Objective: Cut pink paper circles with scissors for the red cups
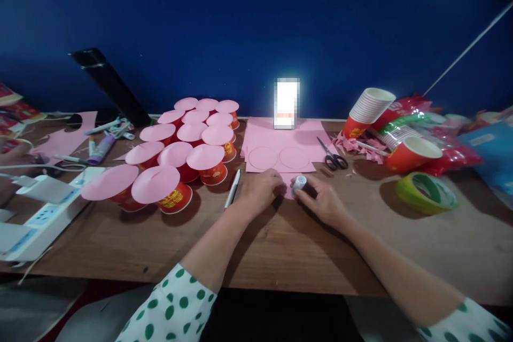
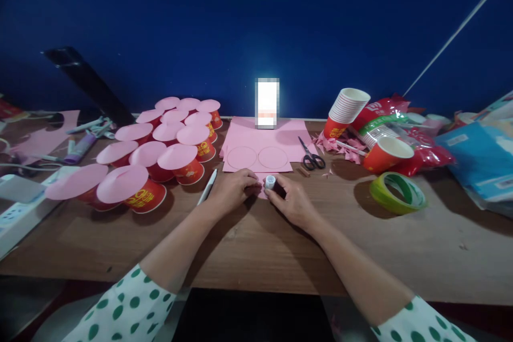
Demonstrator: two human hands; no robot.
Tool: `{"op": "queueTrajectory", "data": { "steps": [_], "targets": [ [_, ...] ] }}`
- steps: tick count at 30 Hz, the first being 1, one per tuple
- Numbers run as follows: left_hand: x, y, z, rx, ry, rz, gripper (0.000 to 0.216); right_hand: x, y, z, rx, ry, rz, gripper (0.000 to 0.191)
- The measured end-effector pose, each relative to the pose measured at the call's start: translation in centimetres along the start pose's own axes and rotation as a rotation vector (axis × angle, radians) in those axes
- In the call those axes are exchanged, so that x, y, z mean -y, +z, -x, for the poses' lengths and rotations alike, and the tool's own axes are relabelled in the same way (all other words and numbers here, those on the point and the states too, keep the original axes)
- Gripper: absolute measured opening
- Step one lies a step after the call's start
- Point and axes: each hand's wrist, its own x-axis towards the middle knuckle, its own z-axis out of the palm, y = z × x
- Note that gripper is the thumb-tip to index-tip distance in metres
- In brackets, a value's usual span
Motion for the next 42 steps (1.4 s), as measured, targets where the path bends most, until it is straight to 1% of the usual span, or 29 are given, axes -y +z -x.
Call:
{"op": "queueTrajectory", "data": {
  "steps": [3,7,12,17,21,26,33,35,39,41,42],
  "targets": [
    [0.0,0.1,0.0,-0.005,0.004,0.022,0.020,0.0,-0.3,0.1,-0.021,0.012,0.004,0.023],
    [0.0,0.1,0.0,-0.014,0.015,0.022,0.020,0.1,-0.4,0.1,-0.064,0.029,-0.070,0.025],
    [0.1,0.1,0.0,-0.004,-0.009,0.025,0.021,0.4,0.0,0.0,0.009,0.003,-0.102,0.025],
    [0.1,0.1,0.0,-0.007,0.008,0.046,0.020,0.7,0.0,0.0,0.063,-0.013,-0.083,0.024],
    [0.1,0.2,0.0,-0.004,-0.002,0.035,0.021,0.5,-0.4,0.3,0.007,0.017,-0.006,0.021],
    [0.1,0.3,0.0,-0.022,0.012,0.048,0.021,-0.1,-0.4,0.4,-0.090,0.034,-0.074,0.025],
    [0.3,0.5,-0.1,-0.018,0.017,0.051,0.020,0.3,-0.2,0.3,-0.009,0.004,0.022,0.019],
    [0.3,0.4,-0.1,-0.009,0.011,0.060,0.020,0.2,-0.4,0.4,-0.023,0.017,0.014,0.019],
    [0.1,0.2,-0.1,0.004,0.003,0.063,0.019,-0.3,-0.8,0.5,-0.101,0.080,-0.120,0.022],
    [0.1,0.1,0.0,-0.002,0.006,0.060,0.019,-0.3,-0.8,0.4,-0.120,0.081,-0.140,0.023],
    [0.1,0.1,0.0,-0.008,0.009,0.061,0.019,-0.2,-0.8,0.3,-0.108,0.068,-0.128,0.023]
  ]
}}
